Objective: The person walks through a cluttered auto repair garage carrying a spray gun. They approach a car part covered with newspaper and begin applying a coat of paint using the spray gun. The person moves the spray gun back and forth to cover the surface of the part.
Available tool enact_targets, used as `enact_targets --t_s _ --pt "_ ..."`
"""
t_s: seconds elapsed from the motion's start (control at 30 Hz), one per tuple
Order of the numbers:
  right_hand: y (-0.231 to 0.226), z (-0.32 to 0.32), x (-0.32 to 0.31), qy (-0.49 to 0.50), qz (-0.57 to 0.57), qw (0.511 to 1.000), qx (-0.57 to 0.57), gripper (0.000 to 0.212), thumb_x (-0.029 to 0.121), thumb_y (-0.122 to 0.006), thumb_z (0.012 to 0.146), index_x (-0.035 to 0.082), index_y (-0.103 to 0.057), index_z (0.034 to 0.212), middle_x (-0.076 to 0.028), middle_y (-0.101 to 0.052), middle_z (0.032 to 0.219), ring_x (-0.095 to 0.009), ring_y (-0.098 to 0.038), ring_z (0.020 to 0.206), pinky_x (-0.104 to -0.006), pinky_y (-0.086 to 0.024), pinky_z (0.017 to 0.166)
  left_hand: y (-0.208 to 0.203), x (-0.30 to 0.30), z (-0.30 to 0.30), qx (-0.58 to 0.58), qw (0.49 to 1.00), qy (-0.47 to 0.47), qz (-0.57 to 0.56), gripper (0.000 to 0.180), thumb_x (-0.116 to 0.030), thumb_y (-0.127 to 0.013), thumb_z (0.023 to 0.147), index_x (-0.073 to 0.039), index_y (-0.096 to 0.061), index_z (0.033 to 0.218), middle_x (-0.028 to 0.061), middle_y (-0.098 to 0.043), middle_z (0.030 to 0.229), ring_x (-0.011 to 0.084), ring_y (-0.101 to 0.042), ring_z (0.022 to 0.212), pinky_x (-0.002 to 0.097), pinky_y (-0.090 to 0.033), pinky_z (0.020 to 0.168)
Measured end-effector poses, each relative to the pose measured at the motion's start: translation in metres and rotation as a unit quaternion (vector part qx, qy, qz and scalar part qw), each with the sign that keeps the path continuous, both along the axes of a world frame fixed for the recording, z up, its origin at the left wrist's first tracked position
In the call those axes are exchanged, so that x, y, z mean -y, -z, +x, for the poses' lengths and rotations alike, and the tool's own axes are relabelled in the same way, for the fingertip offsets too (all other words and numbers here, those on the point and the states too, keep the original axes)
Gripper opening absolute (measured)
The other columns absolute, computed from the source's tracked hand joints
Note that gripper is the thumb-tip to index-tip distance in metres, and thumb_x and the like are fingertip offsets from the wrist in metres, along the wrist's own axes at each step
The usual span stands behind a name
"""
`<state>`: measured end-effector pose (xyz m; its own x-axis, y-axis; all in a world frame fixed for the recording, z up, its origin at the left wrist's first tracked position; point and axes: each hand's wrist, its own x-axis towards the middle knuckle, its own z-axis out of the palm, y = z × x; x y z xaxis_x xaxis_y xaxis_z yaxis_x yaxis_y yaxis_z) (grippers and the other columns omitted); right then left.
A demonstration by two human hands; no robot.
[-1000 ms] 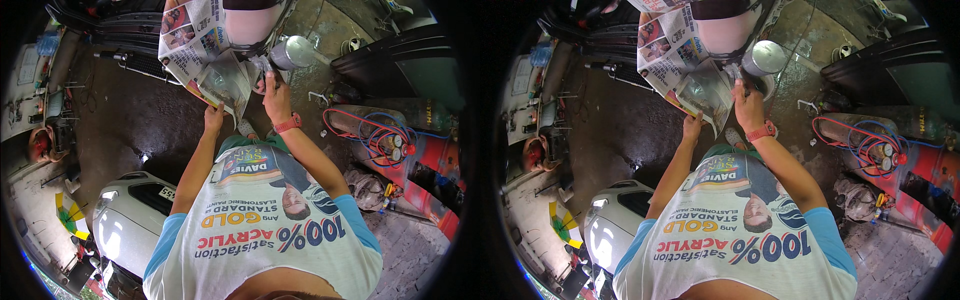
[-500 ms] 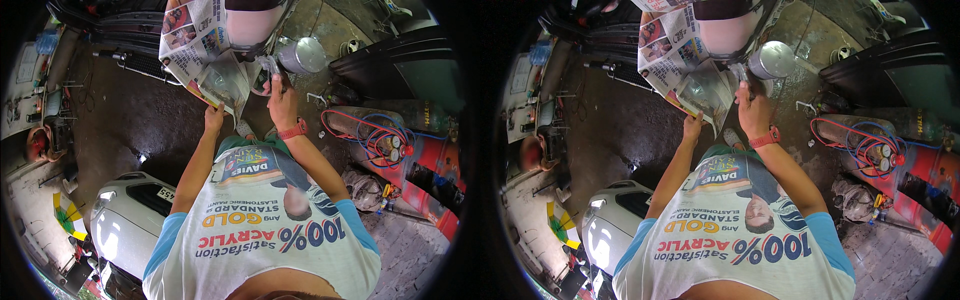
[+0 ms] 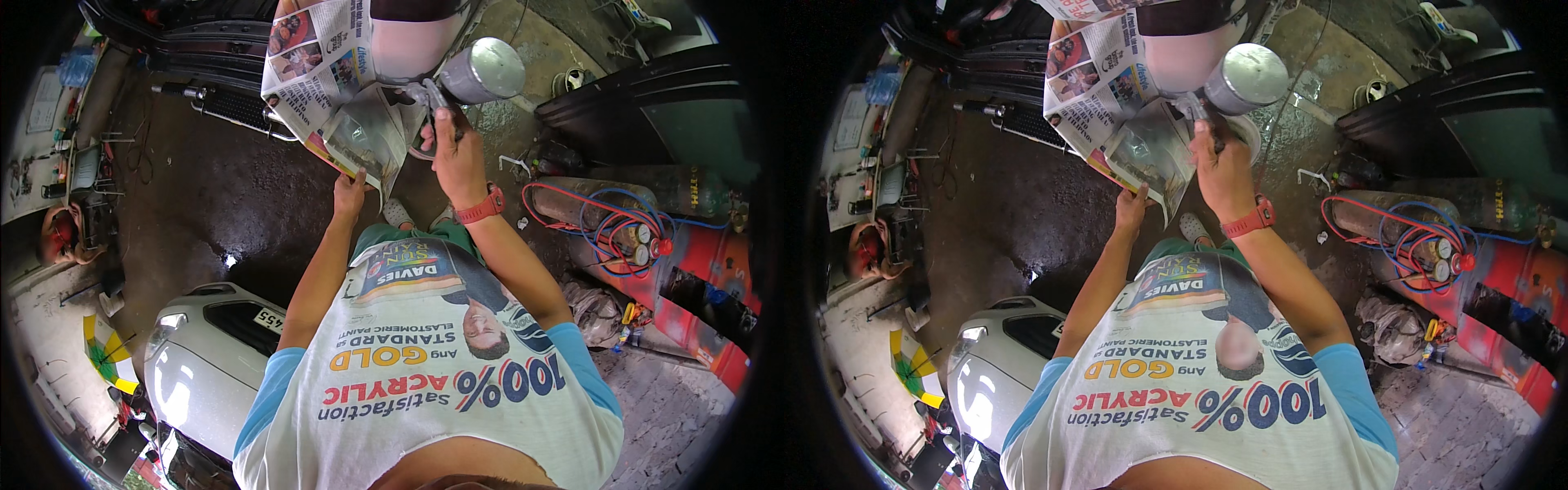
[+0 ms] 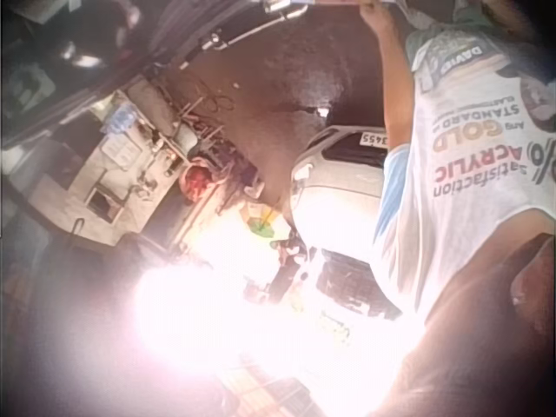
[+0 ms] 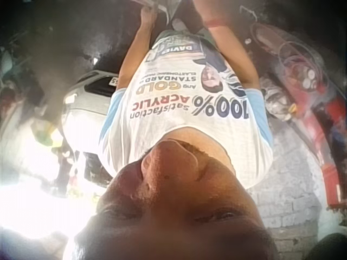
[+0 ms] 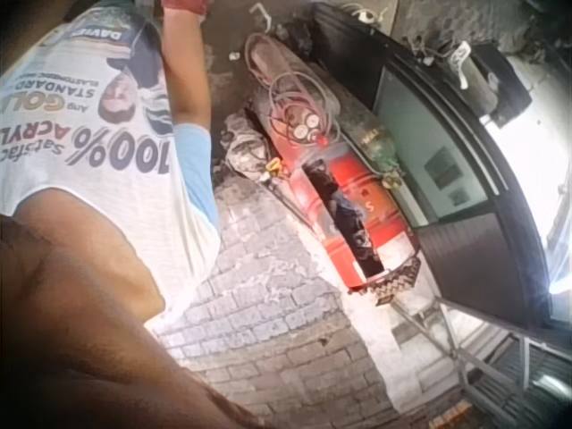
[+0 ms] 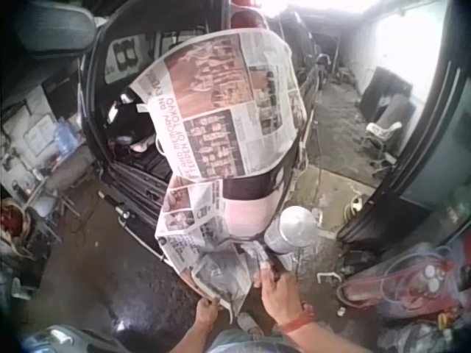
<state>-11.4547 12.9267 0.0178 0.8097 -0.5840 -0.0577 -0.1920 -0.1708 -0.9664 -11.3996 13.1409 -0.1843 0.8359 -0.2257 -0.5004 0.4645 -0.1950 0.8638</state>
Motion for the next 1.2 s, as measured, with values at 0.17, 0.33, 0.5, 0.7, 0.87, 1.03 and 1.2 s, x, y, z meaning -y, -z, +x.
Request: enact_targets --t_s 0.17,0.33,0.5,0.7,0.87,1.03,1.2 --pt "-0.006 -0.019 0.021 0.037 0.0 0.999 -0.009 0.054 0.047 -0.046 0.108 -0.002 -0.068 0.101 -0.01 -0.071 0.077 -0.017 -0.066 0.062 -0.0315 -0.05 0.053 0.006 -0.002 -0.001 0.036 0.999 0.006 0.023 0.037 -0.023 -0.063 0.103 0.01 -0.062 0.119 0.0172 -0.072 0.106 0.0238 -0.075 0.088 0.0352 -0.063 0.078" --pt "-0.019 -0.03 0.033 0.039 0.0 0.998 -0.039 0.056 0.048 -0.041 0.11 -0.002 -0.067 0.109 -0.009 -0.071 0.085 -0.015 -0.067 0.066 -0.0267 -0.048 0.046 0.009 -0.004 -0.007 0.066 0.995 0.024 0.075 0.041 -0.029 -0.066 0.102 0.011 -0.063 0.112 0.0186 -0.075 0.096 0.0251 -0.078 0.081 0.0364 -0.06 0.073" --pt "-0.023 -0.017 0.026 0.033 -0.007 0.999 -0.017 0.053 0.046 -0.042 0.11 -0.002 -0.067 0.109 -0.009 -0.071 0.085 -0.014 -0.067 0.067 -0.0266 -0.048 0.046 -0.003 0.0 -0.008 0.067 0.989 0.052 0.12 0.041 -0.03 -0.065 0.102 0.009 -0.063 0.113 0.0168 -0.076 0.093 0.0225 -0.077 0.079 0.0348 -0.058 0.076" --pt "-0.029 0.007 0.009 -0.008 -0.027 1.0 0.006 0.055 0.048 -0.047 0.108 -0.003 -0.067 0.102 -0.009 -0.07 0.077 -0.013 -0.062 0.055 -0.0273 -0.045 0.045 -0.008 0.004 -0.012 0.08 0.993 0.032 0.081 0.039 -0.028 -0.065 0.101 0.01 -0.066 0.109 0.0182 -0.076 0.096 0.0232 -0.078 0.08 0.0351 -0.059 0.074" --pt "-0.036 0.022 0.0 -0.028 -0.025 0.998 0.044 0.06 0.052 -0.046 0.108 -0.003 -0.068 0.104 -0.009 -0.069 0.076 -0.013 -0.06 0.053 -0.0271 -0.044 0.044 -0.008 0.005 -0.011 0.076 0.991 0.049 0.096 0.038 -0.026 -0.065 0.101 0.012 -0.065 0.109 0.0195 -0.075 0.097 0.024 -0.078 0.081 0.0349 -0.06 0.073" --pt "-0.049 0.025 0.002 0.003 0.014 0.999 0.042 0.056 0.048 -0.05 0.107 -0.004 -0.071 0.106 -0.009 -0.069 0.071 -0.017 -0.065 0.059 -0.0336 -0.051 0.057 0.013 0.001 -0.014 0.101 0.986 0.069 0.114 0.036 -0.027 -0.065 0.101 0.007 -0.065 0.111 0.0182 -0.076 0.094 0.0262 -0.078 0.082 0.0374 -0.059 0.074" --pt "-0.055 0.006 0.024 0.037 0.0 0.999 -0.022 0.064 0.054 -0.046 0.106 -0.003 -0.072 0.093 -0.008 -0.067 0.064 -0.015 -0.058 0.049 -0.033 -0.045 0.049 0.001 0.005 -0.015 0.082 0.99 0.072 0.09 0.034 -0.02 -0.063 0.102 0.013 -0.063 0.112 0.0202 -0.074 0.101 0.0254 -0.078 0.083 0.0358 -0.062 0.072"
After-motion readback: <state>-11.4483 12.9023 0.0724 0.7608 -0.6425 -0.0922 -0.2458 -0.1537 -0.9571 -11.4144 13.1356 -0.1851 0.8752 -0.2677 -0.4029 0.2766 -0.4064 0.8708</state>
